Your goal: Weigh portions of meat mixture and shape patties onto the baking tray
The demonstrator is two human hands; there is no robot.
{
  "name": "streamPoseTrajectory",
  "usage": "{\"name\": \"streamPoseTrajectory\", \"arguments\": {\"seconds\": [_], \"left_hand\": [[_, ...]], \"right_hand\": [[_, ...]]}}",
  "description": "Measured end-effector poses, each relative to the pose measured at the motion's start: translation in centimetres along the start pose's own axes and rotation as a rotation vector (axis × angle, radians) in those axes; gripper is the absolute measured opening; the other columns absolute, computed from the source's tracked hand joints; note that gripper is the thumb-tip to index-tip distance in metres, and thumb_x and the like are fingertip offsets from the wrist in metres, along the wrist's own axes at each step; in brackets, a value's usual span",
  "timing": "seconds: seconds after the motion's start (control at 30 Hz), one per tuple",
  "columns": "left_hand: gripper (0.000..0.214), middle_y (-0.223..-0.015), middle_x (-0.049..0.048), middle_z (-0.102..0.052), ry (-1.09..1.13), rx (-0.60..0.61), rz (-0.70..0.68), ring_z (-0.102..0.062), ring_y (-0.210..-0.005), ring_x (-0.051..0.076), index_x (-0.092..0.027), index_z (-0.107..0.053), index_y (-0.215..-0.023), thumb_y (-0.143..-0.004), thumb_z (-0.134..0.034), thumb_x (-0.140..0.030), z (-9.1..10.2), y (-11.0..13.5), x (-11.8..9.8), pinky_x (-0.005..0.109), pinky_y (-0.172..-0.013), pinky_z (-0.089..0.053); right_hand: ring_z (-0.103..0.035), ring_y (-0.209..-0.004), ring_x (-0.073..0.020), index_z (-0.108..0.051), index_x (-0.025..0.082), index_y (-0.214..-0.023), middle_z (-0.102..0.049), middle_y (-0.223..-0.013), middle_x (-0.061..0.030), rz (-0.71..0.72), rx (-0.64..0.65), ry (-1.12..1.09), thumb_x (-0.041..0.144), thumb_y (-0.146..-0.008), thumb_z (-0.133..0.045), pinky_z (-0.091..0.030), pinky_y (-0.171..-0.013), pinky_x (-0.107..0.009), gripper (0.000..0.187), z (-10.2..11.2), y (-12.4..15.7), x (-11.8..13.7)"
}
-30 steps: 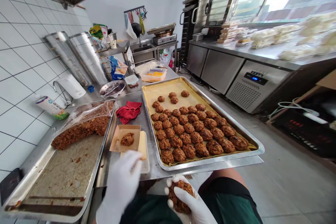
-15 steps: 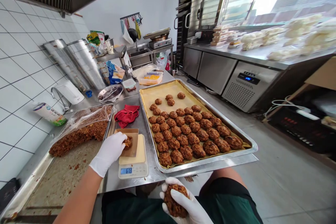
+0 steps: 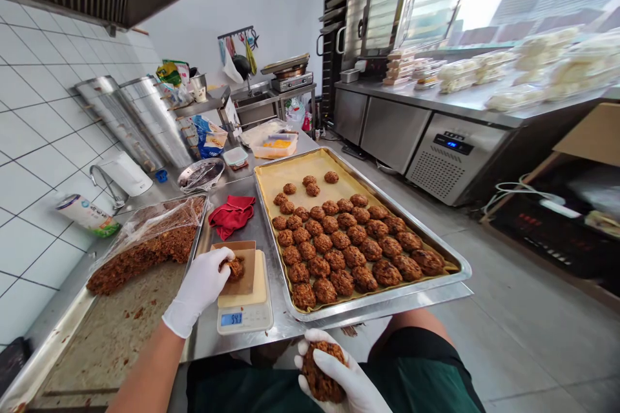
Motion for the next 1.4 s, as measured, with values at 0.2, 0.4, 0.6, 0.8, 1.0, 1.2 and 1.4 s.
{"name": "streamPoseTrajectory", "arguments": {"seconds": [0.2,0.4,0.6,0.8,1.0,1.2,1.4], "left_hand": [[0.033,-0.132,0.007,-0.064,0.04,-0.226,0.019,-0.06,-0.12,0.023,-0.022,-0.06,-0.123,-0.093,-0.049,-0.016,2.4,1.5,-2.2,0.037,-0.107,-0.045],[0.014,-0.102,0.0045,-0.067,0.124,-0.044,-0.213,-0.064,-0.095,0.021,-0.026,-0.062,-0.099,-0.098,-0.05,-0.019,-0.6,7.5,-12.2,0.034,-0.085,-0.053],[0.021,-0.09,0.0066,-0.07,0.18,-0.1,-0.348,-0.067,-0.081,0.023,-0.022,-0.064,-0.094,-0.09,-0.05,-0.007,-5.0,10.1,-16.8,0.035,-0.071,-0.056],[0.049,-0.096,0.0002,-0.074,0.508,-0.056,-0.057,-0.069,-0.088,0.02,-0.028,-0.068,-0.108,-0.072,-0.058,0.003,-3.8,10.1,-15.6,0.032,-0.079,-0.057],[0.038,-0.111,-0.0005,-0.076,0.663,-0.025,-0.005,-0.072,-0.095,0.016,-0.03,-0.069,-0.117,-0.086,-0.06,-0.01,-3.2,10.8,-15.1,0.025,-0.087,-0.057],[0.029,-0.125,0.0073,-0.07,0.195,-0.28,0.098,-0.062,-0.12,0.023,-0.022,-0.067,-0.12,-0.098,-0.049,-0.026,0.1,5.0,-4.7,0.036,-0.111,-0.042],[0.046,-0.119,0.0127,-0.066,0.093,0.044,0.067,-0.062,-0.111,0.031,-0.018,-0.065,-0.124,-0.078,-0.068,-0.024,-2.9,0.1,0.6,0.043,-0.102,-0.045]], "right_hand": [[-0.072,-0.084,-0.0205,-0.073,0.021,-0.094,-0.075,-0.089,-0.0037,-0.005,0.013,-0.023,0.03,-0.064,-0.092,-0.058,-0.072,-0.034,0.037,-0.4,-0.3,-0.1],[-0.07,-0.1,-0.0251,-0.074,0.024,-0.105,-0.076,-0.104,-0.007,0.049,0.037,-0.086,0.044,-0.066,-0.09,-0.055,-0.088,-0.04,0.047,-2.4,-0.1,0.4],[-0.068,-0.098,-0.0215,-0.07,0.03,-0.116,-0.074,-0.111,-0.0045,0.099,0.123,-0.005,0.043,-0.074,-0.084,-0.053,-0.083,-0.03,0.046,-2.4,0.7,0.9],[-0.064,-0.1,-0.0227,-0.067,0.031,-0.112,-0.072,-0.103,-0.0036,0.174,0.127,0.159,0.04,-0.069,-0.087,-0.051,-0.093,-0.035,0.048,-1.8,1.1,0.4],[-0.063,-0.084,-0.0167,-0.066,0.028,-0.104,-0.07,-0.096,-0.0019,0.371,0.012,0.274,0.035,-0.078,-0.081,-0.053,-0.077,-0.028,0.03,-2.1,0.6,1.2],[-0.066,-0.094,-0.0225,-0.068,0.027,-0.106,-0.071,-0.102,-0.0044,0.177,0.022,0.104,0.033,-0.071,-0.086,-0.056,-0.074,-0.033,0.04,-2.1,0.8,0.7],[-0.071,-0.088,-0.0235,-0.073,0.024,-0.103,-0.074,-0.097,-0.0064,0.101,0.045,0.019,0.039,-0.071,-0.086,-0.059,-0.07,-0.035,0.037,-1.8,0.9,0.1]]}}
Point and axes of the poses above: each hand's wrist, its own y-axis away from the middle knuckle, its own z-axis out of the back of the hand, x = y × z, the point moved 3 cm from there along -y, towards the middle knuckle
